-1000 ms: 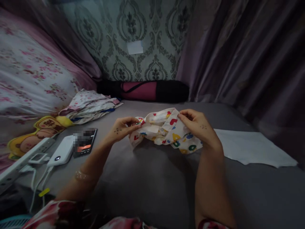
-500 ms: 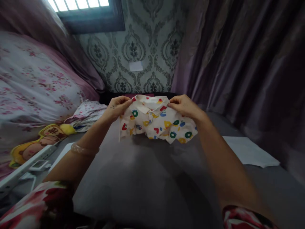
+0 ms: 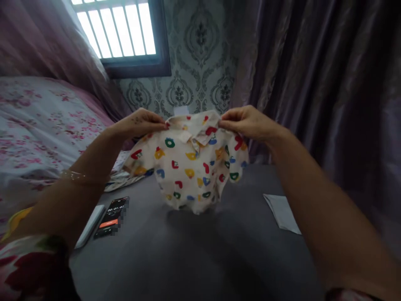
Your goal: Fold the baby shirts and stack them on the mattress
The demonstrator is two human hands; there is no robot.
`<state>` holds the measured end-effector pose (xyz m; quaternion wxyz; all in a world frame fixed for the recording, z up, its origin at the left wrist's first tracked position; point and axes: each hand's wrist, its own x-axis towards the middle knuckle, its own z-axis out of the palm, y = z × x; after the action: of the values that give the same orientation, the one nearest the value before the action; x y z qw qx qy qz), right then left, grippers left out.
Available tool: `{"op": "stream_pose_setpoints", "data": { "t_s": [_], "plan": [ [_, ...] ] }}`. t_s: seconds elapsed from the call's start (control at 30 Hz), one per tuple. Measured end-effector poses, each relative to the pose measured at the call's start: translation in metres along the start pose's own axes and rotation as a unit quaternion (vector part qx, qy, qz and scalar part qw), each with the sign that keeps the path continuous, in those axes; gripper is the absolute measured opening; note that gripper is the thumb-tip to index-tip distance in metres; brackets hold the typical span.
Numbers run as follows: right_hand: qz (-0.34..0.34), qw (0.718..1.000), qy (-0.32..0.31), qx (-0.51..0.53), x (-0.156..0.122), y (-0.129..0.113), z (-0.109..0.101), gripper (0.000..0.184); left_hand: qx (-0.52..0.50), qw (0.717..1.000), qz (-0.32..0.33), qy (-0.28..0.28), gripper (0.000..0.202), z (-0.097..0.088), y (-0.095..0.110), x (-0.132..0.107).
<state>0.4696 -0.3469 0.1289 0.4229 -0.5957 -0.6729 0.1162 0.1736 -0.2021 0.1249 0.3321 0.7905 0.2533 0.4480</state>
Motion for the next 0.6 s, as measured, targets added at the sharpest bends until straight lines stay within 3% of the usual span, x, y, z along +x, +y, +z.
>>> {"op": "stream_pose_setpoints", "data": {
  "t_s": [0.1, 0.23, 0.33, 0.47, 0.6],
  "plan": [
    [-0.017, 1.0, 0.01, 0.021, 0.007, -0.003, -0.001, 0.022, -0.005, 0.999, -0.016, -0.039, 0.013, 0.003, 0.0, 0.003],
    [-0.024, 0.996, -0.013, 0.088, 0.015, -0.005, -0.006, 0.023, -0.036, 0.999, -0.001, -0.014, 0.017, 0.001, -0.001, 0.004],
    [0.001, 0.999, -0.033, 0.04, 0.02, -0.004, -0.006, 0.023, -0.025, 1.0, -0.005, -0.009, 0.021, 0.002, -0.006, 0.008],
    [-0.013, 0.998, -0.019, 0.053, 0.025, 0.002, -0.002, 0.026, 0.018, 1.0, 0.015, 0.008, 0.022, 0.006, -0.017, 0.018],
    [-0.037, 0.998, -0.006, -0.049, 0.036, 0.016, 0.002, 0.027, 0.087, 0.996, 0.023, 0.03, 0.022, 0.009, -0.027, 0.026]
  ]
}}
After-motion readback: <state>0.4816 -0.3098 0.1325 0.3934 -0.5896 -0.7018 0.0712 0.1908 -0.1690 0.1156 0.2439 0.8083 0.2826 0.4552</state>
